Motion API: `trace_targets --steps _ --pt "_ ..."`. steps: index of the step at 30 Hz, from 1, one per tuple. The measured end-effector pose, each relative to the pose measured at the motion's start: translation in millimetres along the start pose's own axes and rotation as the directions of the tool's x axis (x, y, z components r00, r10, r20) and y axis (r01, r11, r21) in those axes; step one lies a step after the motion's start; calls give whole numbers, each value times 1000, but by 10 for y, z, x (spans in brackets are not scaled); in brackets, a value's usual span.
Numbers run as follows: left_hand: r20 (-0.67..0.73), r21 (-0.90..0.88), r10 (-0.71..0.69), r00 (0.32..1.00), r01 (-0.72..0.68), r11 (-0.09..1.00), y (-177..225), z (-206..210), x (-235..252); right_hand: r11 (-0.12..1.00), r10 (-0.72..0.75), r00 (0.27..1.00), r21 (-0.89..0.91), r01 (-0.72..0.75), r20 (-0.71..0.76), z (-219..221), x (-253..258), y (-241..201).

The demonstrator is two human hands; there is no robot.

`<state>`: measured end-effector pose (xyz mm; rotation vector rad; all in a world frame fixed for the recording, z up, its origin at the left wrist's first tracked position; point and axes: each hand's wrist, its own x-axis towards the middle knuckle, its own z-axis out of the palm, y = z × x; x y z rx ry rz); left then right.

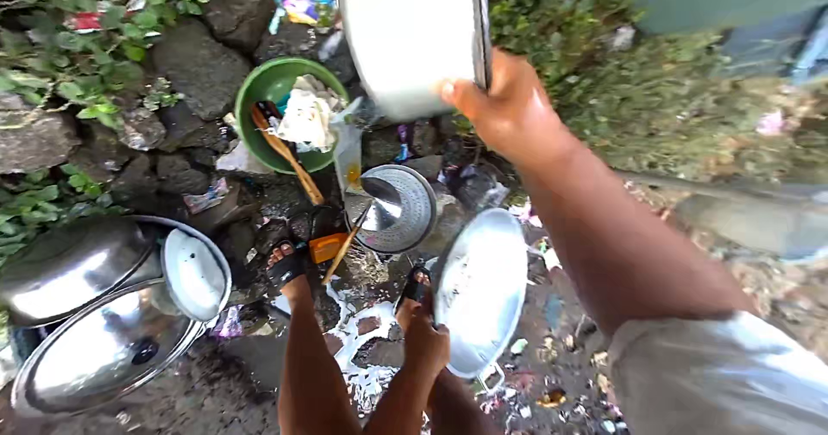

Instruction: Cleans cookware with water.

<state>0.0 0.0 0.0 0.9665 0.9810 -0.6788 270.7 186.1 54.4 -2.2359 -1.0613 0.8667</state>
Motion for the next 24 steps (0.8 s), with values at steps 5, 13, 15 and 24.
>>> trace_targets --steps 5,13,15,24 --pt "-193 -72 -80 978 67 995 -90 144 140 915 286 956 280 -292 63 -834 -1427 667" --pt "-517 90 -33 855 93 992 -42 413 -142 617 668 741 509 -600 64 -1247 -2651 1921" --pt "-579 180 49 814 68 981 179 553 -328 510 756 654 593 -623 36 -1231 -2817 2146" --pt "-795 438 405 452 -34 898 615 1028 -631 -189 832 541 980 69 122 -881 -3417 2307"
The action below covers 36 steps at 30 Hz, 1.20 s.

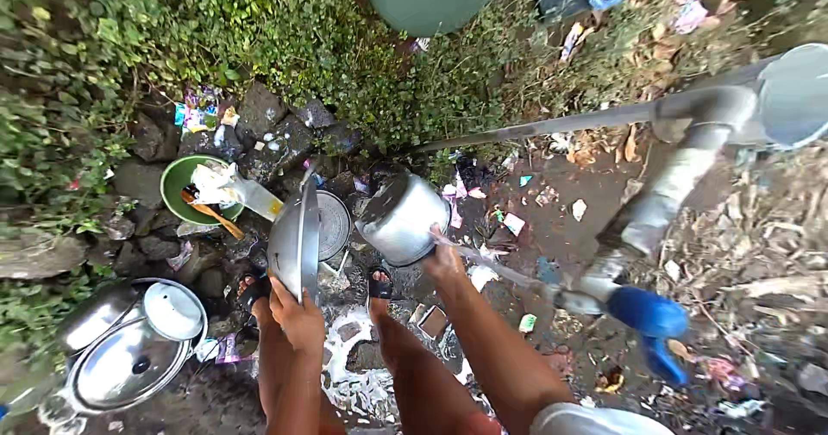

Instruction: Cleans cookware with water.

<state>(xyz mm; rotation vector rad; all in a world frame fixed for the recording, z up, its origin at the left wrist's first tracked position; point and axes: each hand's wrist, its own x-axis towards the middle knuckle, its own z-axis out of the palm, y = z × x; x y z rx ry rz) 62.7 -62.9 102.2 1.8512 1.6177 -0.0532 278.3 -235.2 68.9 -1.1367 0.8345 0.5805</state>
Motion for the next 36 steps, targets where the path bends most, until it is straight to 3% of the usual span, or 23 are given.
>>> trace_targets --steps 4,7,13,19,21,23,24,25,29,33,36 --pt "-52 -147 -58 997 50 988 218 28 -182 934 103 994 339 -113 48 -242 -109 3" --pt "-38 -204 -156 987 145 968 313 78 -262 873 87 993 486 -38 -78 -419 -104 -32" --pt "75 -219 -333 940 341 914 413 150 -243 878 131 936 477 43 -326 -514 -231 -86" --pt "94 -233 -240 966 256 938 271 233 -259 861 83 939 498 100 -332 -482 -458 -99" --pt "89 -215 -220 971 235 948 233 223 -252 915 29 943 388 108 -331 -114 -906 -332" --pt "71 -172 -228 971 238 956 175 202 -223 946 136 908 325 0 -396 479 -1447 -806" --pt "68 -156 -237 969 245 957 158 181 -205 946 163 908 322 -33 -387 530 -1529 -873" --pt "68 -147 -246 967 254 956 147 154 -188 940 166 917 339 -37 -363 406 -1484 -817" --pt "97 -146 -265 959 277 950 145 63 -144 910 130 974 411 -44 -184 -783 -800 -234" --pt "97 -161 -273 957 285 945 129 58 -143 906 177 980 404 -128 -86 -1005 -815 -313" --pt "88 -154 -269 959 280 948 109 67 -156 965 196 978 190 -180 -73 -979 -803 -429"
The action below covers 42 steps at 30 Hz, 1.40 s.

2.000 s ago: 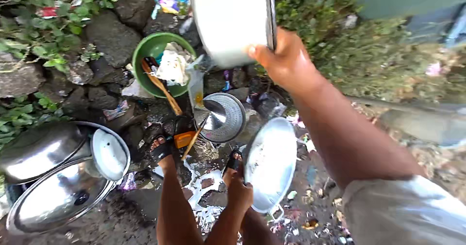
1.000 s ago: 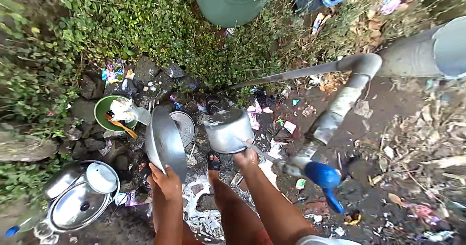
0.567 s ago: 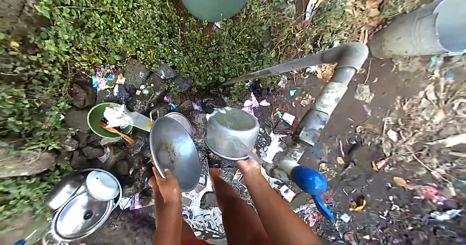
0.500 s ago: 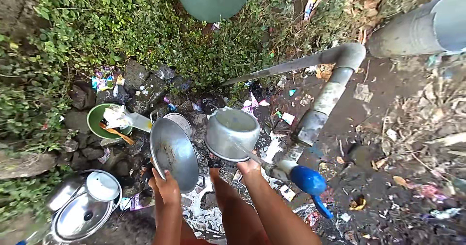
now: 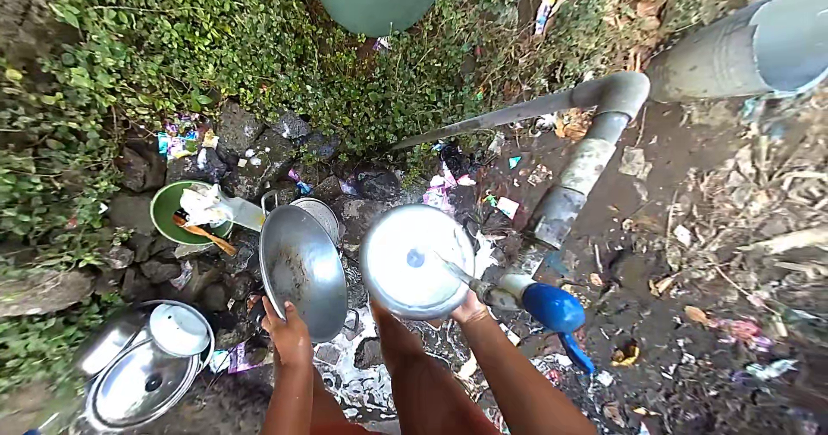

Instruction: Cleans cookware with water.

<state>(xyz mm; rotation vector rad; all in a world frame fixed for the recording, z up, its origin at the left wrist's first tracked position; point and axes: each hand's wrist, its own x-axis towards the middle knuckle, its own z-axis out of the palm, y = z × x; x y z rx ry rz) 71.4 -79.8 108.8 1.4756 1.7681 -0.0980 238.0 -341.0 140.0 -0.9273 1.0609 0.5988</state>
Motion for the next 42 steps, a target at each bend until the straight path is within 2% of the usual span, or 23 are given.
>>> trace_targets --steps 1,3,5,8,11,12,14,15,16,19,21,24,26,27,30,32,37,42 --pt "-2 -2 6 1000 -6 1000 -17 -1 2 997 -13 1000 -76 15 22 -25 92 -21" --pt "-6 -11 18 1000 -18 1000 -39 -8 -9 983 -21 986 -174 50 167 -107 392 -71" --pt "-12 -61 27 1000 -28 998 -52 -30 -18 934 -16 968 -342 104 250 14 515 -115" --pt "-39 -120 37 999 -42 992 -85 -54 -12 719 6 960 -669 191 280 386 454 -173" --pt "-66 -167 53 996 -64 984 -98 -80 -8 508 77 933 -819 267 351 904 271 -191" --pt "-71 -171 55 996 -67 983 -103 -85 -5 397 111 923 -867 300 370 1075 224 -211" --pt "-71 -152 45 996 -55 987 -95 -81 4 31 190 905 -923 383 382 1411 208 -264" --pt "-67 -138 30 997 -39 990 -91 -74 4 -158 222 896 -892 423 385 1536 245 -257" --pt "-66 -124 14 998 -22 992 -81 -60 2 -295 224 886 -838 458 406 1601 308 -214" --pt "-36 -104 -7 999 3 995 -50 -14 -5 -567 254 847 -638 521 466 1561 353 -51" --pt "1 -116 -12 1000 12 993 -16 -11 -37 -677 366 837 -501 539 406 1440 104 -29" --pt "55 -167 7 998 3 986 -10 -63 -85 -717 509 830 -421 556 229 1330 -344 -188" --pt "75 -166 0 997 12 986 14 -97 -107 -712 522 835 -448 540 176 1331 -413 -297" --pt "81 -159 -7 997 20 987 17 -105 -122 -708 499 843 -465 531 202 1292 -325 -316" --pt "90 -168 -18 996 33 985 52 -86 -164 -790 391 880 -392 471 270 1346 -47 -311" --pt "92 -181 -25 995 42 983 36 -73 -191 -798 391 874 -367 478 287 1431 -41 -254" --pt "98 -205 -46 994 65 977 -49 -104 -193 -698 443 851 -487 525 282 1369 -131 -314" --pt "74 -191 -64 995 77 979 -16 -73 -208 -793 334 892 -421 440 304 1593 -27 -184"
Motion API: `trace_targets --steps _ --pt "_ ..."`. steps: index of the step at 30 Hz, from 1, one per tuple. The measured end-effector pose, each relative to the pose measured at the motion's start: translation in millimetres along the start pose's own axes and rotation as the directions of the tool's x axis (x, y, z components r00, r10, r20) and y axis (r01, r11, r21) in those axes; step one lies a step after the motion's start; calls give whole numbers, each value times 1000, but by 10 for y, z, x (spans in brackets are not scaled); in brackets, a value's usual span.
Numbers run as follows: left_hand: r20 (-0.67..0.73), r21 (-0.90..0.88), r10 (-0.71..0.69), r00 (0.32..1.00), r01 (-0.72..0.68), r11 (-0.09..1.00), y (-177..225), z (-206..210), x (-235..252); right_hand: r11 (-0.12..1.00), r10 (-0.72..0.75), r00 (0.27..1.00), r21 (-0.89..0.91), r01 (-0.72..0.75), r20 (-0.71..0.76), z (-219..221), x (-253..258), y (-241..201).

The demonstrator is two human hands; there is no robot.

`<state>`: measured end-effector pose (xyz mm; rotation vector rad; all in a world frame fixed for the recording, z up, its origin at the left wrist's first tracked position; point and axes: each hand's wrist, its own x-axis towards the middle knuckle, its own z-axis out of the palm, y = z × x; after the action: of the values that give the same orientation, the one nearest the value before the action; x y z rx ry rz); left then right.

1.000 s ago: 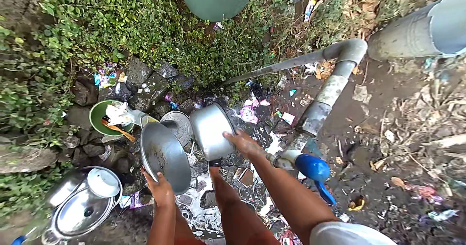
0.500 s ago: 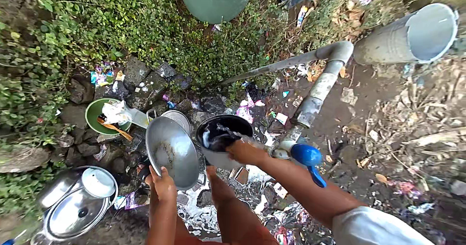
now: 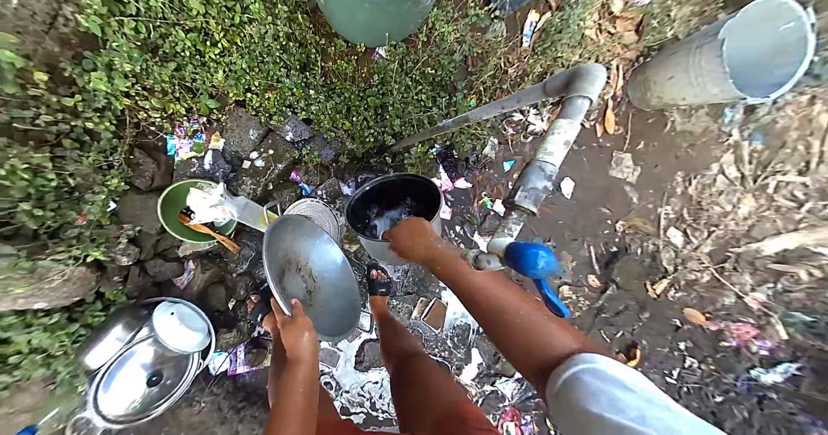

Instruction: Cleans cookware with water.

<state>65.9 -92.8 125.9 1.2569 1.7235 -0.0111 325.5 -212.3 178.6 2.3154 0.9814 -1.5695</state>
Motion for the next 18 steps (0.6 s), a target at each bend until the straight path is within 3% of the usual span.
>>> trace_targets --steps 5,9,12,14,16,18 --pt "-3 -35 -7 1000 7 999 -65 -77 13 987 -122 988 115 110 100 131 -199 47" --pt "8 -56 -22 1000 23 998 -25 -59 -8 997 63 998 42 -63 4 171 -119 106" --pt "21 -80 -36 999 37 996 17 -45 -47 999 30 997 37 -28 -65 398 -163 12" --pt "31 -110 -40 999 43 993 -6 -78 -45 996 -68 966 32 79 -249 780 -265 129" --pt "18 -102 -45 999 47 994 -30 -132 -5 989 -101 825 30 142 -556 1180 -302 347" --pt "3 -93 -51 999 51 994 -45 -160 30 983 -40 732 104 151 -680 1249 -248 481"
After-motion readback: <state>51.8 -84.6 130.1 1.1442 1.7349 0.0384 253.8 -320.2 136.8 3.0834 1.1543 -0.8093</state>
